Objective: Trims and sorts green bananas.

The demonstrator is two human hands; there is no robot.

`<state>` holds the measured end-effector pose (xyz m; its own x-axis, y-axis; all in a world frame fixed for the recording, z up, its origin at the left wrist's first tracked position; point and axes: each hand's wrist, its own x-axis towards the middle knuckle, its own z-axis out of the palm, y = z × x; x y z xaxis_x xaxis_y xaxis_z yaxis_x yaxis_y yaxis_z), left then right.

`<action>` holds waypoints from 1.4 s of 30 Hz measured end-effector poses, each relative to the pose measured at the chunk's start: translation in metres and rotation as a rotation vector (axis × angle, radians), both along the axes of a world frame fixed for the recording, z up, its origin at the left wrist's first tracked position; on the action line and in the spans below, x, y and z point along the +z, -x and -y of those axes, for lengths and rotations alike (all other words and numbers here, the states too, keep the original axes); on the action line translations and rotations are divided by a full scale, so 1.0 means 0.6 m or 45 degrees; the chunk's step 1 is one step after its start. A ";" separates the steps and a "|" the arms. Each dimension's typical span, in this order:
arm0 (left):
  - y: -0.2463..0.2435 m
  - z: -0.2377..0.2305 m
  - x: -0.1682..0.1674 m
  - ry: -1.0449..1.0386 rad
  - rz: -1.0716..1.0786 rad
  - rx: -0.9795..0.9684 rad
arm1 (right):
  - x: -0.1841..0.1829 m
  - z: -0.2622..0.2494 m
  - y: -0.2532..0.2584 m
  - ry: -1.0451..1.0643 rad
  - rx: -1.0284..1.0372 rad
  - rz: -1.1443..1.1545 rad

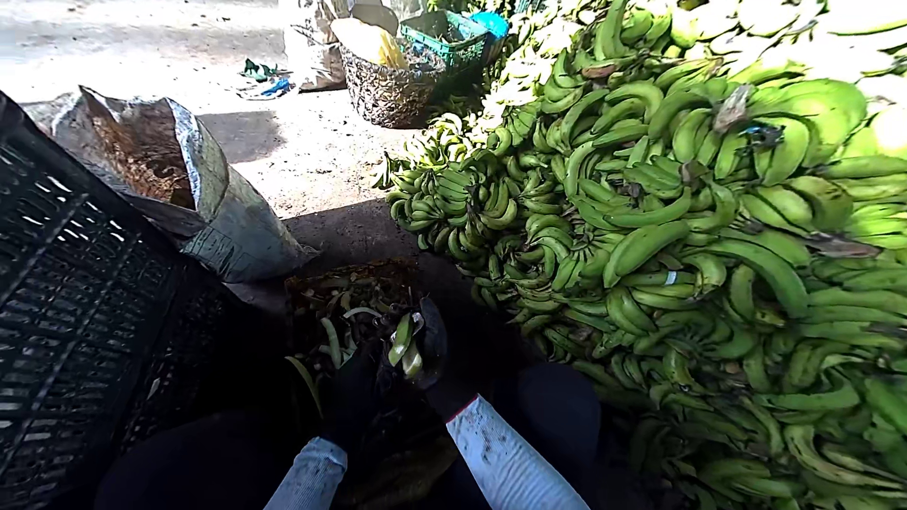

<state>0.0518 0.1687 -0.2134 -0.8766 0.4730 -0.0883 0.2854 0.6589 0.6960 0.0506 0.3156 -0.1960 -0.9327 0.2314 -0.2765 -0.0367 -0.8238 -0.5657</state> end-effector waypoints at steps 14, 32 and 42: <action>0.031 0.079 0.144 -0.147 0.823 -0.251 | -0.088 0.023 0.005 0.072 0.171 -0.161; 0.057 0.124 0.098 -1.578 0.720 0.453 | 0.328 0.171 0.399 -1.040 0.138 -0.329; 0.036 0.080 0.107 -1.607 0.759 0.531 | 0.147 -0.305 0.094 -1.110 -0.196 0.206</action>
<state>0.0300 0.1209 -0.1491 -0.9495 0.2351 -0.2079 -0.3023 -0.5075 0.8069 -0.0058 0.4985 -0.1079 -0.8390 0.5396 -0.0697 0.0233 -0.0925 -0.9954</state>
